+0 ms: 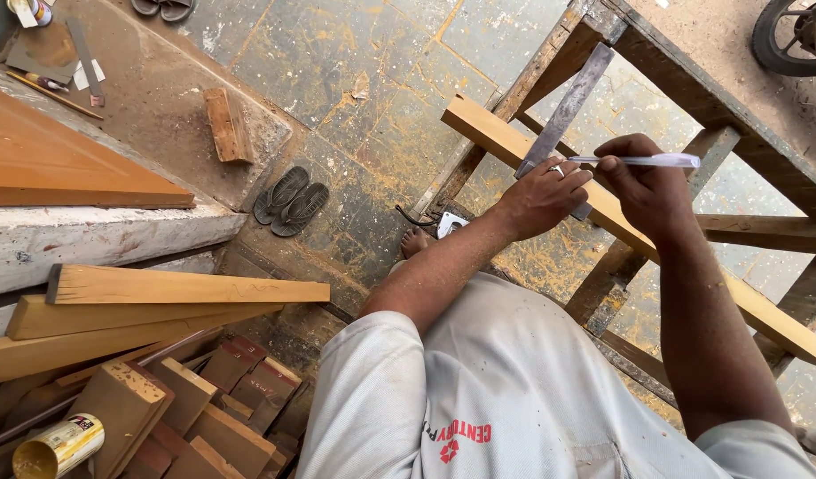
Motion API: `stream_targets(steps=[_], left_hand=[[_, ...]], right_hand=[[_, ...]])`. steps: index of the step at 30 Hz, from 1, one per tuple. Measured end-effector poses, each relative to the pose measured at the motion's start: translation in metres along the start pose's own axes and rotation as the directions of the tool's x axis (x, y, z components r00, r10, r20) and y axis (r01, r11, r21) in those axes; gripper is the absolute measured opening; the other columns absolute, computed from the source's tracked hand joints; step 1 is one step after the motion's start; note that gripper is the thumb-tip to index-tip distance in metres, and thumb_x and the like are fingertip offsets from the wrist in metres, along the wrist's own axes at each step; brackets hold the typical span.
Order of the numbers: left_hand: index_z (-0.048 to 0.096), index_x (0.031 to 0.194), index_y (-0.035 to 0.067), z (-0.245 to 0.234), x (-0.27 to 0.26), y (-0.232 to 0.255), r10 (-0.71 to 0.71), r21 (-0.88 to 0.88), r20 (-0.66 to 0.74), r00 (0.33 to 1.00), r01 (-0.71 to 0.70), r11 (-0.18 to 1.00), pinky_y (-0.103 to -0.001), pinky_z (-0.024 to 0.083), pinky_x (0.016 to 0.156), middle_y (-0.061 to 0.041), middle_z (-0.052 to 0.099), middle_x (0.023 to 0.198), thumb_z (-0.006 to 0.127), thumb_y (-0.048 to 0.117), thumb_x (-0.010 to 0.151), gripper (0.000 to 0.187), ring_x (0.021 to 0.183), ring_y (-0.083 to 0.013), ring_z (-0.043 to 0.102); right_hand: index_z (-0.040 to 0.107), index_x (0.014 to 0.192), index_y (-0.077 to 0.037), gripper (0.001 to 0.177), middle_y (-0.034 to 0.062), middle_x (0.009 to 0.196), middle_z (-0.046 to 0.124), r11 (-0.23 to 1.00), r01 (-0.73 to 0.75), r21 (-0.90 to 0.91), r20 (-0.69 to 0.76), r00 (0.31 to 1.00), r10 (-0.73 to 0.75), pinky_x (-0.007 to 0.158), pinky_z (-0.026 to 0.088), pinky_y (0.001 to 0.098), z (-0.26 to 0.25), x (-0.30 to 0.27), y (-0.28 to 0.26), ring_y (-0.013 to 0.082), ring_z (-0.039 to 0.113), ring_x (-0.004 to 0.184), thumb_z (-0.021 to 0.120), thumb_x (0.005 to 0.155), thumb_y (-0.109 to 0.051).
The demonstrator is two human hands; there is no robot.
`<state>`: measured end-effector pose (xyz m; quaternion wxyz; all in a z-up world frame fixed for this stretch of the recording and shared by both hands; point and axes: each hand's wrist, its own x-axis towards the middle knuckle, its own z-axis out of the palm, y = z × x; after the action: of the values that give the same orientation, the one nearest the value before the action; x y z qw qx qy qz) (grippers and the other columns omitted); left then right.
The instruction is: Measuring and marking a wooden piece using a tape measure and a square tool.
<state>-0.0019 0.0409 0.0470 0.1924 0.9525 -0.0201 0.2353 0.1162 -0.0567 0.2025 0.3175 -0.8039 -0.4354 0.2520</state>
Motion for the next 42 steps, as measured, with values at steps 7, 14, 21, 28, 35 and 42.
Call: stream_targets(steps=[7, 14, 21, 28, 35, 42], left_hand=[[0.06, 0.105, 0.006, -0.005, -0.001, 0.003, -0.001, -0.065, -0.127, 0.992, -0.007, 0.998, -0.049, 0.041, 0.115, -0.013, 0.058, 0.127, 0.058, 0.019, 0.096, 0.016, 0.127, -0.0303, 0.057], [0.063, 0.103, 0.006, -0.007, 0.003, 0.004, -0.046, -0.029, 0.115, 0.992, 0.049, 0.998, -0.051, 0.039, 0.119, -0.013, 0.062, 0.12, 0.057, 0.016, 0.1, 0.012, 0.119, -0.0301, 0.061], [0.061, 0.101, 0.006, -0.012, -0.001, 0.006, -0.047, -0.044, 0.056, 0.997, 0.049, 0.998, -0.048, 0.046, 0.113, -0.014, 0.061, 0.133, 0.056, 0.017, 0.096, 0.013, 0.118, -0.0292, 0.064], [0.059, 0.119, 0.0, -0.008, -0.006, -0.007, -0.21, -0.445, 0.004, 0.978, 0.19, 0.875, -0.042, 0.051, 0.106, -0.013, 0.061, 0.121, 0.052, 0.014, 0.102, 0.023, 0.119, -0.0259, 0.063], [0.063, 0.1, 0.005, -0.064, -0.019, -0.044, -0.031, 0.003, 0.062, 0.998, 0.031, 1.0, -0.053, 0.04, 0.117, -0.015, 0.06, 0.127, 0.06, 0.016, 0.098, 0.012, 0.129, -0.0316, 0.056], [0.062, 0.11, 0.003, -0.056, -0.026, -0.058, 0.008, 0.022, -0.014, 1.0, -0.008, 1.0, -0.048, 0.037, 0.118, -0.017, 0.057, 0.135, 0.059, 0.013, 0.092, 0.02, 0.134, -0.0303, 0.051]], right_hand=[[0.066, 0.11, -0.001, 0.023, 0.0101, 0.093, 0.072, 0.993, -0.122, 0.008, 0.05, 0.991, 0.121, 0.073, 0.054, 0.0318, 0.023, 0.043, -0.005, 0.0175, 0.068, 0.085, 0.07, 0.105, -0.023], [0.076, 0.108, -0.006, 0.026, 0.0132, 0.092, 0.077, 0.947, -0.209, -0.244, 0.216, 0.94, 0.263, 0.071, 0.056, 0.0351, 0.047, 0.085, -0.021, 0.0192, 0.072, 0.079, 0.072, 0.1, -0.03], [0.073, 0.105, -0.009, 0.017, 0.0106, 0.087, 0.074, 0.785, 0.152, -0.601, 0.146, 0.986, -0.079, 0.067, 0.058, 0.0394, 0.057, 0.07, -0.022, 0.0227, 0.071, 0.076, 0.071, 0.103, -0.026], [0.069, 0.097, -0.011, 0.015, 0.0081, 0.084, 0.074, 0.786, 0.297, -0.542, 0.242, 0.951, -0.193, 0.066, 0.058, 0.0383, 0.048, 0.054, -0.052, 0.0232, 0.073, 0.075, 0.074, 0.098, -0.025], [0.068, 0.102, -0.003, 0.015, 0.0105, 0.093, 0.075, 0.909, 0.239, -0.342, 0.068, 0.971, -0.229, 0.071, 0.058, 0.0363, 0.036, 0.054, -0.065, 0.0236, 0.074, 0.083, 0.075, 0.101, -0.017], [0.068, 0.102, -0.001, 0.015, 0.0111, 0.093, 0.075, 0.936, 0.237, -0.26, 0.063, 0.972, -0.228, 0.07, 0.057, 0.0347, 0.047, 0.071, -0.069, 0.0225, 0.074, 0.083, 0.076, 0.102, -0.015]])
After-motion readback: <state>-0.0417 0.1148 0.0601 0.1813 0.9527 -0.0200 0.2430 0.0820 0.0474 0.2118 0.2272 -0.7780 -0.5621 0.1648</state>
